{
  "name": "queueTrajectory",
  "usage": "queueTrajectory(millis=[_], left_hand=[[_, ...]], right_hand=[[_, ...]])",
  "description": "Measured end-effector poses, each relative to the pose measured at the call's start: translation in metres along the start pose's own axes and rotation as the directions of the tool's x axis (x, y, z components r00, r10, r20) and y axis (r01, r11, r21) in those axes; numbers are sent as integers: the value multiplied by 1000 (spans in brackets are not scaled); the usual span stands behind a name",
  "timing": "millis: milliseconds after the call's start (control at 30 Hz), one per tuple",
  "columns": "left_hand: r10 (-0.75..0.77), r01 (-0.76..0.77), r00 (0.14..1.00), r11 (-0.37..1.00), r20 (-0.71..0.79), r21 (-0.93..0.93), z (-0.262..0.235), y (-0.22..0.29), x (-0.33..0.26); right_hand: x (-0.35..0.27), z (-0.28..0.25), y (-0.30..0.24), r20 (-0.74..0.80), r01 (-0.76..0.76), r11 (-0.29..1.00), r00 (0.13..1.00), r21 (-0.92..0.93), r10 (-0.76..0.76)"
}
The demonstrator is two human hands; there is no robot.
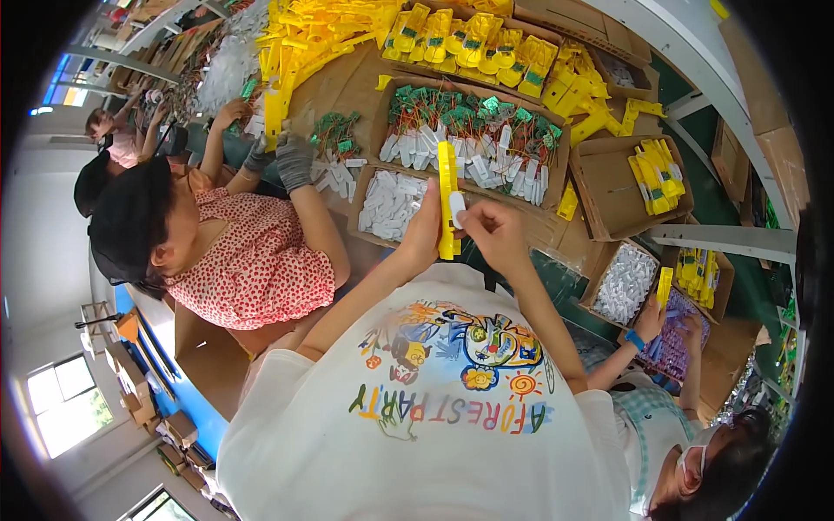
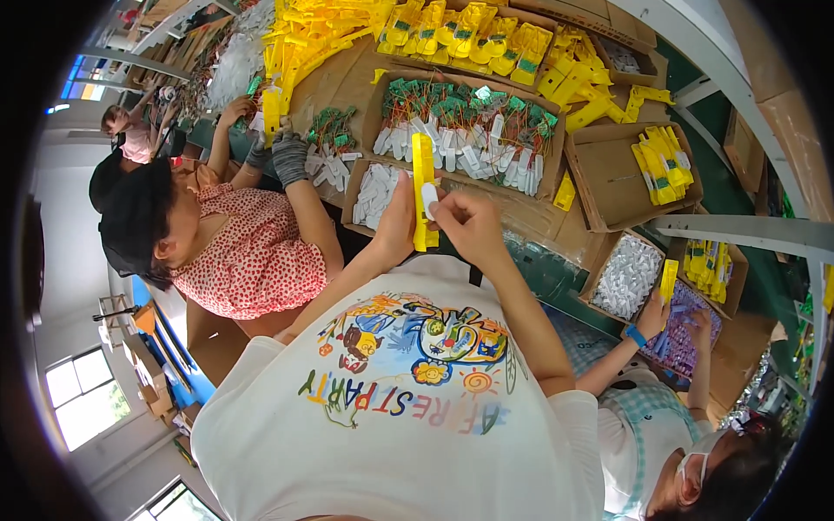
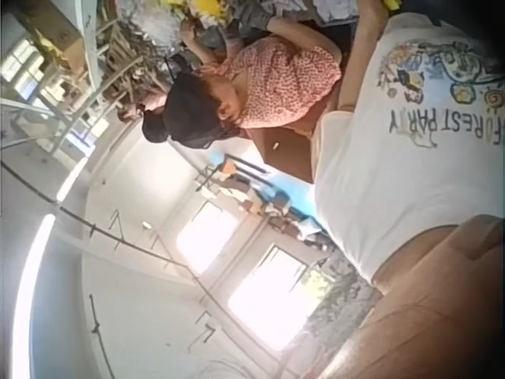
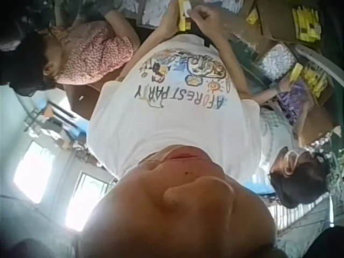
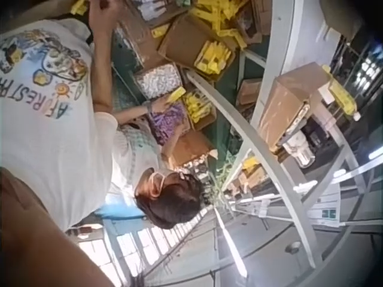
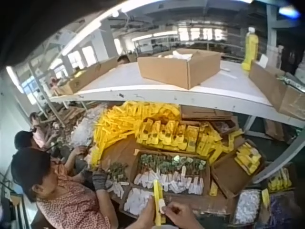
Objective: Assembling electronic and plastic components into yellow device housings at a factory workbench.
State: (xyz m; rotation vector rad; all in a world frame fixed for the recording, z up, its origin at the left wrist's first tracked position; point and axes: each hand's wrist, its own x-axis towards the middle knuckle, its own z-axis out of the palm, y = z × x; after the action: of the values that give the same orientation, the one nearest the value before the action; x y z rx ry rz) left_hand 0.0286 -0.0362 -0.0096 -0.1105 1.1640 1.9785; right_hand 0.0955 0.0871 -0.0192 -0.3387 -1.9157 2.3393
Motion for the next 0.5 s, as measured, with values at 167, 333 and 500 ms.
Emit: queueTrajectory(millis=[167,333,500], left_hand=[[22,-22,1000,999,-8,23,-11,-5,9],[38,-27,998,983,-57,182,-22,-8,14],[-69,97,978,986,199,-133,-47,4,12]], right_hand=[[1,0,1,58,36,966,998,-256,-22],[14,13,-1,-39,6,938,999,-346,-20],[51,-1,-7,353,-22,990,933,-143,72]])
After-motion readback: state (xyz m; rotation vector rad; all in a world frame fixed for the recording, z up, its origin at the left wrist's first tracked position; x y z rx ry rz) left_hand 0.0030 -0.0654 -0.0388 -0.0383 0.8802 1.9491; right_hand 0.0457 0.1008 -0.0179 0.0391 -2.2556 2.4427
